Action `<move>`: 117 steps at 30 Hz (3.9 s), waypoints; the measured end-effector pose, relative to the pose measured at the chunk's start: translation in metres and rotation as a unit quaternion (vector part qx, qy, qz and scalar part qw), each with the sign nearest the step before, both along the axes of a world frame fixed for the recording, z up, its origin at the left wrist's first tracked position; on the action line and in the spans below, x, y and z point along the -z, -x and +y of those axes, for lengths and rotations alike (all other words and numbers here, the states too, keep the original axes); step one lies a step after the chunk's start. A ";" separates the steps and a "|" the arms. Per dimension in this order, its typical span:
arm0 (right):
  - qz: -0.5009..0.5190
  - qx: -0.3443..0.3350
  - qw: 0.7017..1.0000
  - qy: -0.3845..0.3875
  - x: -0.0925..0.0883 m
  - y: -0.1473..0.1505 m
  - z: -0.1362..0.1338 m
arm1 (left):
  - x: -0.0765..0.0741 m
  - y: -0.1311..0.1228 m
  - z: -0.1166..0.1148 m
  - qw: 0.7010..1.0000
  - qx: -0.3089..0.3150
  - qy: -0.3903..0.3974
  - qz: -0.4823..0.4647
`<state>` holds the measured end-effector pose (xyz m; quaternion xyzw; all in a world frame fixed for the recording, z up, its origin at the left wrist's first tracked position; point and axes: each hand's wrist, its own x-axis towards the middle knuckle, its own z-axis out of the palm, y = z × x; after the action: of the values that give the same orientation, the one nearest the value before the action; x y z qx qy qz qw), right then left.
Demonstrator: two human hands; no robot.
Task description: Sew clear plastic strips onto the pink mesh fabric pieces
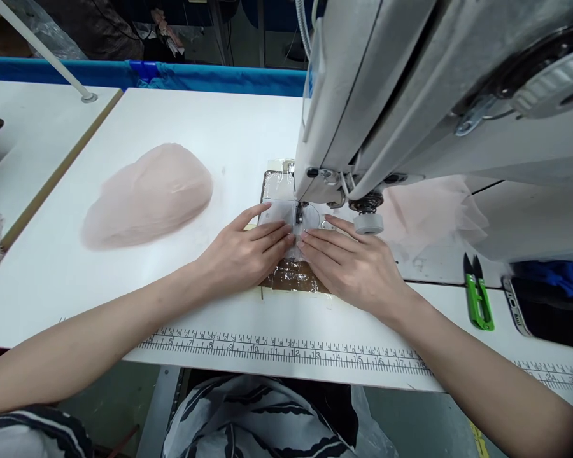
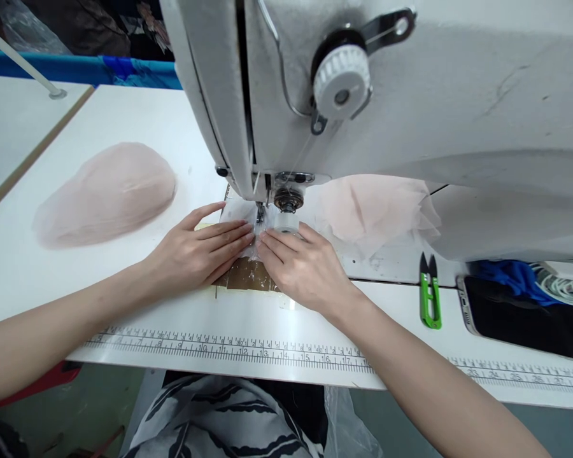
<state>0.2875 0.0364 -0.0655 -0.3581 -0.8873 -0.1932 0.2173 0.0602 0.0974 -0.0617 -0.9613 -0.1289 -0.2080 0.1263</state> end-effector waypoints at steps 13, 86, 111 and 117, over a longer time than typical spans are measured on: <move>0.000 0.022 1.000 0.010 -0.003 0.002 -0.002 | -0.002 -0.003 -0.007 1.000 -0.019 -0.002 -0.009; -0.005 0.117 0.993 -0.020 -0.014 -0.006 0.003 | -0.016 0.005 0.012 0.986 -0.151 0.069 0.013; 0.341 0.075 0.795 0.497 -0.027 0.015 -0.005 | -0.038 -0.003 -0.015 0.863 -0.073 0.464 -0.187; 0.421 0.038 0.675 0.604 -0.030 0.016 -0.007 | -0.036 -0.002 -0.011 0.766 -0.059 0.620 -0.161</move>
<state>0.2715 0.0291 -0.0359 -0.4884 -0.6107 0.5479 0.2971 0.0620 0.0862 -0.0255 -0.7735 -0.3043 -0.2271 -0.5075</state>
